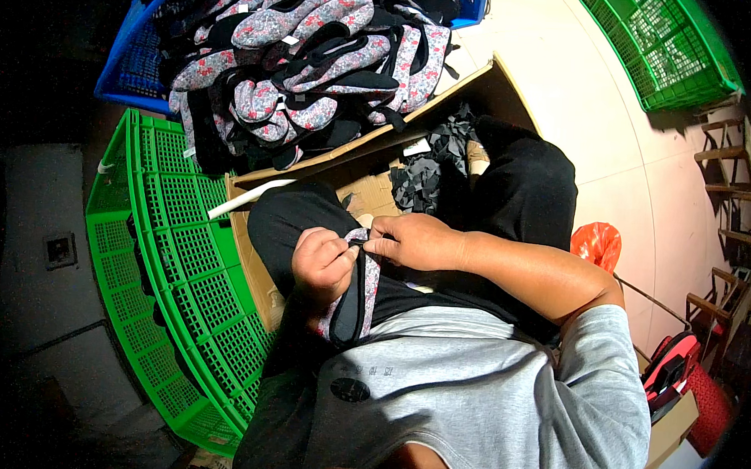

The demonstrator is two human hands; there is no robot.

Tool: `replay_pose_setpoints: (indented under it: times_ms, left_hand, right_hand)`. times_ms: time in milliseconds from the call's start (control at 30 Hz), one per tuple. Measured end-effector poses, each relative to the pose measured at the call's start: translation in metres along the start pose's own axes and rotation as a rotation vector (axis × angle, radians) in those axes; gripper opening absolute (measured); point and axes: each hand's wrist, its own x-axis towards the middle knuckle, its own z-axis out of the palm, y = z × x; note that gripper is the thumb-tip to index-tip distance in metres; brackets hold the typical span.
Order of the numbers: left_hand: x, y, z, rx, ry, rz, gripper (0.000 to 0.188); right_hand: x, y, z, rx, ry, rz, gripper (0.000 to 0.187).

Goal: The person sits on the floor and sews a floral-patterned slipper using a needle and thread. They pull the thread through the fabric repeatedly to secure the slipper's components.

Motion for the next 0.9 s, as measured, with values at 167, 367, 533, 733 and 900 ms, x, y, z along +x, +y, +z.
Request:
replay_pose_setpoints:
  times_ms: [167,367,533,733,900]
  left_hand:
    - [0.0008,0.0019,-0.0019,0.024,-0.025,-0.012,0.010]
    - [-0.0007,-0.0007,0.0004,-0.012,-0.007,0.004,0.013]
    - [-0.0011,0.0004,0.0011,0.011,-0.001,0.001,0.011]
    - [-0.0008,-0.0007,0.0009,-0.012,-0.010,0.012,0.013]
    - [-0.0010,-0.0003,0.0011,-0.010,-0.008,0.013,0.013]
  right_hand:
    - [0.0011,0.0036,0.0031,-0.007,0.031,-0.030,0.033]
    - [0.0027,0.0028,0.0033,0.054,0.018,0.002,0.034]
    - [0.0039,0.0048,0.0045,0.082,0.004,0.016,0.031]
    - [0.0043,0.0044,0.0036,0.048,0.003,0.015,0.030]
    - [0.0028,0.0016,0.0033,0.037,0.025,0.011,0.036]
